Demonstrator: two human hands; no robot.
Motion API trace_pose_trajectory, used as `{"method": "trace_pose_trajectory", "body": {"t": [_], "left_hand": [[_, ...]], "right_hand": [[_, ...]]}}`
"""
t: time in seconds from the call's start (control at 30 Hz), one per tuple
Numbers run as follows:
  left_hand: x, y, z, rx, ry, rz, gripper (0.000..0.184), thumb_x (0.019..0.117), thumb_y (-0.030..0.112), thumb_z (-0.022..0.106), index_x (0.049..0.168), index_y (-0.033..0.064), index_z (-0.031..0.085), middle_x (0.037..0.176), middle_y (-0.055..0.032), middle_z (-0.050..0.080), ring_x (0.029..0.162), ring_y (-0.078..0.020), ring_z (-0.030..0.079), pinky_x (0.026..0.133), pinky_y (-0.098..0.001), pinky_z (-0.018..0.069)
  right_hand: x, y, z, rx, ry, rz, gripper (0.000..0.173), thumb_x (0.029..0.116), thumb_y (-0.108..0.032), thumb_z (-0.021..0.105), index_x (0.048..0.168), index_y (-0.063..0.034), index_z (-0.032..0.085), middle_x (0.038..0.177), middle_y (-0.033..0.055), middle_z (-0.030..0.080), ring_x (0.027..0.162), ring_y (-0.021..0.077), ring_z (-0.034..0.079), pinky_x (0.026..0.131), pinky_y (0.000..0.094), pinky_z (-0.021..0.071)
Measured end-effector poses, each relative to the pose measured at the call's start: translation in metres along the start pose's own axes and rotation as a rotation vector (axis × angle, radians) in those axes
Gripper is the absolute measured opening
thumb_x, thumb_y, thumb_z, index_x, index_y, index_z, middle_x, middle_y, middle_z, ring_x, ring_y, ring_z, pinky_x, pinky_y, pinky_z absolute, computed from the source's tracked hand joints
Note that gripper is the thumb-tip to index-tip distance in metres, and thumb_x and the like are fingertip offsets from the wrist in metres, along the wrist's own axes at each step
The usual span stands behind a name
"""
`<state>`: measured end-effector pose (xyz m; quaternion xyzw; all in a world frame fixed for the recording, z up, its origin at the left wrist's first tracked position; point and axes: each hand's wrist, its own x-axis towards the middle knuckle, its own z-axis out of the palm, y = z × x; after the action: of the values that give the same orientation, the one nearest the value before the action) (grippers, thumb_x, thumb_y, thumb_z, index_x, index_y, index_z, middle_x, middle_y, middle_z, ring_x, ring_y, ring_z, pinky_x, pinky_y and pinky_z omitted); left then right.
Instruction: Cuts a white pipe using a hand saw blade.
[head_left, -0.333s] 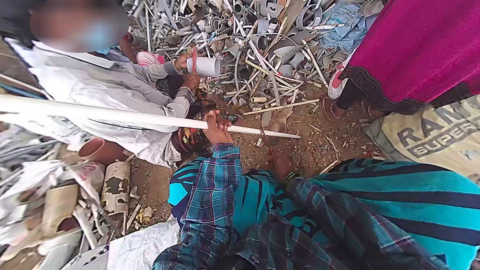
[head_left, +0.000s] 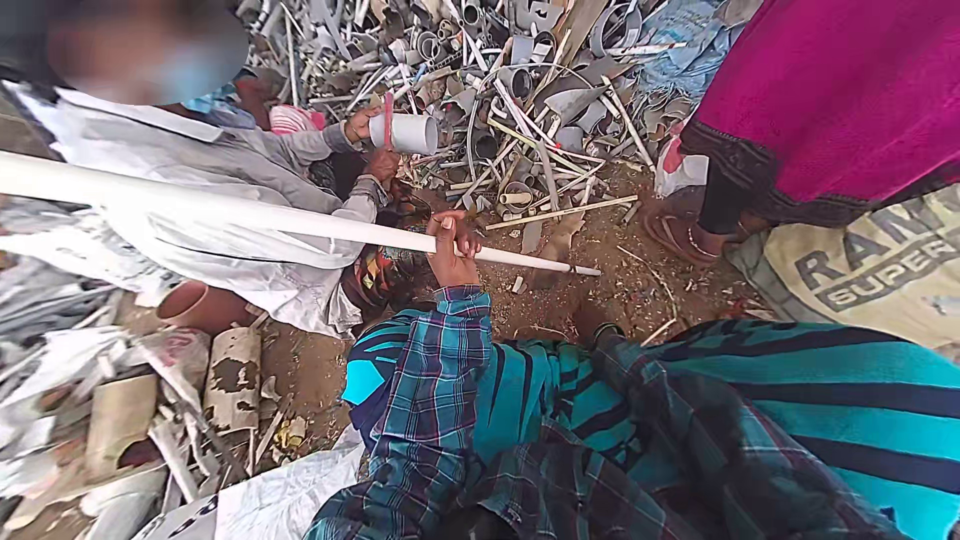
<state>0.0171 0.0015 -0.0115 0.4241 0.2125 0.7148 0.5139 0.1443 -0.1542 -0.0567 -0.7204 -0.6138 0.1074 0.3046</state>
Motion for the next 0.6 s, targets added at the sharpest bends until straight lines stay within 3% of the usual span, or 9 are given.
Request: {"method": "trace_pose_trajectory", "body": {"t": [0.07, 0.1, 0.23, 0.27, 0.33, 0.37, 0.43, 0.53, 0.6], "left_hand": [[-0.008, -0.019, 0.007, 0.024, 0.029, -0.066, 0.032, 0.1050, 0.010, 0.032, 0.090, 0.0111, 0.060, 0.052, 0.0086, 0.051, 0.044, -0.0044, 0.051, 0.052, -0.0216, 0.0512], [-0.012, -0.031, 0.010, 0.026, 0.060, -0.094, 0.030, 0.1029, 0.007, 0.034, 0.090, 0.0110, 0.061, 0.052, 0.0094, 0.052, 0.044, -0.0034, 0.051, 0.051, -0.0209, 0.0505], [-0.026, -0.042, 0.022, 0.002, 0.188, -0.063, 0.041, 0.1079, 0.013, 0.027, 0.084, 0.0122, 0.060, 0.047, 0.0102, 0.047, 0.039, -0.0021, 0.045, 0.044, -0.0187, 0.0447], [-0.028, -0.039, 0.024, 0.000, 0.230, -0.038, 0.042, 0.1095, 0.015, 0.029, 0.081, 0.0121, 0.060, 0.047, 0.0091, 0.045, 0.038, -0.0035, 0.044, 0.043, -0.0198, 0.0445], [-0.027, -0.028, 0.024, -0.004, 0.240, 0.061, 0.037, 0.1082, 0.014, 0.035, 0.081, 0.0130, 0.059, 0.049, 0.0084, 0.045, 0.038, -0.0040, 0.043, 0.043, -0.0203, 0.0442], [-0.022, -0.019, 0.022, -0.004, 0.210, 0.121, 0.035, 0.1078, 0.013, 0.036, 0.082, 0.0125, 0.059, 0.049, 0.0079, 0.045, 0.039, -0.0043, 0.043, 0.043, -0.0208, 0.0447], [-0.013, 0.004, 0.018, 0.010, 0.134, 0.230, 0.035, 0.1076, 0.011, 0.033, 0.086, 0.0122, 0.059, 0.050, 0.0079, 0.046, 0.039, -0.0039, 0.045, 0.043, -0.0204, 0.0461], [-0.001, 0.037, 0.016, 0.055, 0.147, 0.294, 0.039, 0.1069, 0.010, 0.025, 0.085, 0.0137, 0.056, 0.048, 0.0102, 0.045, 0.037, -0.0020, 0.043, 0.042, -0.0185, 0.0430], [0.006, 0.037, -0.002, 0.116, 0.208, 0.237, 0.038, 0.1094, 0.013, 0.025, 0.086, 0.0127, 0.056, 0.047, 0.0092, 0.042, 0.036, -0.0042, 0.042, 0.041, -0.0213, 0.0459]], "right_hand": [[0.034, 0.042, 0.022, 0.151, -0.447, 0.148, 0.044, 0.1109, -0.015, 0.036, 0.145, 0.0114, 0.042, 0.124, 0.0342, 0.063, 0.114, 0.0417, 0.066, 0.100, 0.0470, 0.0510], [0.048, 0.042, 0.027, 0.200, -0.586, 0.266, 0.045, 0.1107, -0.014, 0.037, 0.151, 0.0057, 0.037, 0.130, 0.0322, 0.060, 0.119, 0.0423, 0.063, 0.103, 0.0516, 0.0478], [0.049, 0.052, 0.045, 0.222, -0.566, 0.424, 0.044, 0.1098, -0.012, 0.040, 0.150, 0.0051, 0.040, 0.128, 0.0313, 0.062, 0.117, 0.0424, 0.064, 0.102, 0.0526, 0.0478], [0.049, 0.054, 0.046, 0.183, -0.561, 0.499, 0.043, 0.1092, -0.012, 0.043, 0.148, 0.0068, 0.043, 0.132, 0.0296, 0.062, 0.122, 0.0392, 0.062, 0.106, 0.0482, 0.0465], [0.054, 0.035, 0.033, 0.091, -0.574, 0.589, 0.039, 0.1070, -0.015, 0.050, 0.140, 0.0057, 0.051, 0.129, 0.0223, 0.063, 0.119, 0.0288, 0.060, 0.103, 0.0352, 0.0445], [0.058, 0.031, 0.028, 0.085, -0.622, 0.586, 0.039, 0.1087, -0.016, 0.047, 0.142, 0.0050, 0.048, 0.132, 0.0222, 0.061, 0.122, 0.0294, 0.059, 0.105, 0.0370, 0.0440], [0.056, 0.046, 0.036, 0.175, -0.643, 0.468, 0.044, 0.1107, -0.015, 0.039, 0.150, 0.0050, 0.041, 0.133, 0.0299, 0.060, 0.123, 0.0410, 0.061, 0.106, 0.0521, 0.0463], [0.051, 0.033, 0.035, 0.207, -0.663, 0.253, 0.046, 0.1110, -0.019, 0.039, 0.153, -0.0008, 0.038, 0.120, 0.0300, 0.066, 0.112, 0.0440, 0.065, 0.099, 0.0564, 0.0481], [0.041, 0.040, 0.040, 0.229, -0.668, 0.135, 0.044, 0.1117, -0.019, 0.037, 0.150, 0.0030, 0.040, 0.118, 0.0316, 0.065, 0.110, 0.0455, 0.066, 0.098, 0.0564, 0.0489]]}}
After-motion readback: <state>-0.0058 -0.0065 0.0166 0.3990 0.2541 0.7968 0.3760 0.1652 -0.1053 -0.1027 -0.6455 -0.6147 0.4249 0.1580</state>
